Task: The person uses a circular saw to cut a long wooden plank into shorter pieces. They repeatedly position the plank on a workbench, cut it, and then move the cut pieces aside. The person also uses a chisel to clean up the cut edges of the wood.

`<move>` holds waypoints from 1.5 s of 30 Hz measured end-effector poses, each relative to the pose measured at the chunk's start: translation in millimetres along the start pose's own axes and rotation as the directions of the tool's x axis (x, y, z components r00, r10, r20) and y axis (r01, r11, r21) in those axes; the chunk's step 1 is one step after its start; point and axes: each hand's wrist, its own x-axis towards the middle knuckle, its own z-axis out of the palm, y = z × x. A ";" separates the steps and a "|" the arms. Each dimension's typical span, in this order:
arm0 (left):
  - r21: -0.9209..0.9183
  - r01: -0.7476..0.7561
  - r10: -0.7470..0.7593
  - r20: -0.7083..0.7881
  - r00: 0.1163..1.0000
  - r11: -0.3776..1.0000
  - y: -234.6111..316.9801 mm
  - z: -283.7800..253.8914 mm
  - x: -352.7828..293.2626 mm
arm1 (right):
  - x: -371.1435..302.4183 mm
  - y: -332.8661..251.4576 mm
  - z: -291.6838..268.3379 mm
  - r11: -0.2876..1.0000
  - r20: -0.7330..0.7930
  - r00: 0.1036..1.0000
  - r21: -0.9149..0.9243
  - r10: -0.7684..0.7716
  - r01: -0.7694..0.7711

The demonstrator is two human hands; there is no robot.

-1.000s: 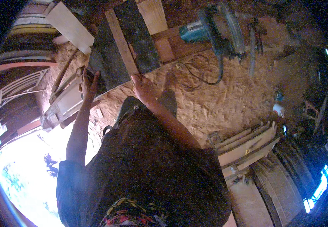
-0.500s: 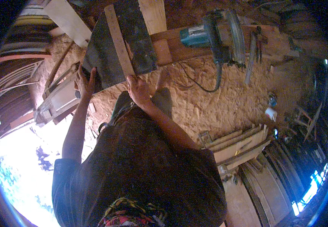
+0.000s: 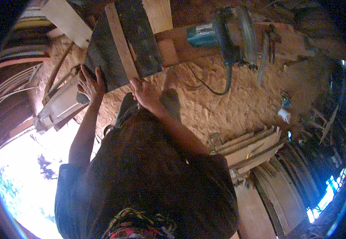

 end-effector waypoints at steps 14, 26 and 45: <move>0.029 0.031 -0.031 -0.019 0.999 0.999 6.2 -2.1 1.5 | -27.0 -84.6 -226.4 0.855 -0.635 0.663 -0.518 -0.397 0.017; 0.027 0.049 -0.048 -0.026 0.998 0.998 7.2 -6.4 0.4 | 68.5 -64.1 -295.5 0.863 -0.327 0.941 -0.449 0.082 -0.231; -0.020 0.040 -0.042 -0.077 0.996 0.999 14.0 1.8 2.9 | -122.6 -147.7 -140.3 0.935 -0.290 0.900 0.239 0.327 -0.262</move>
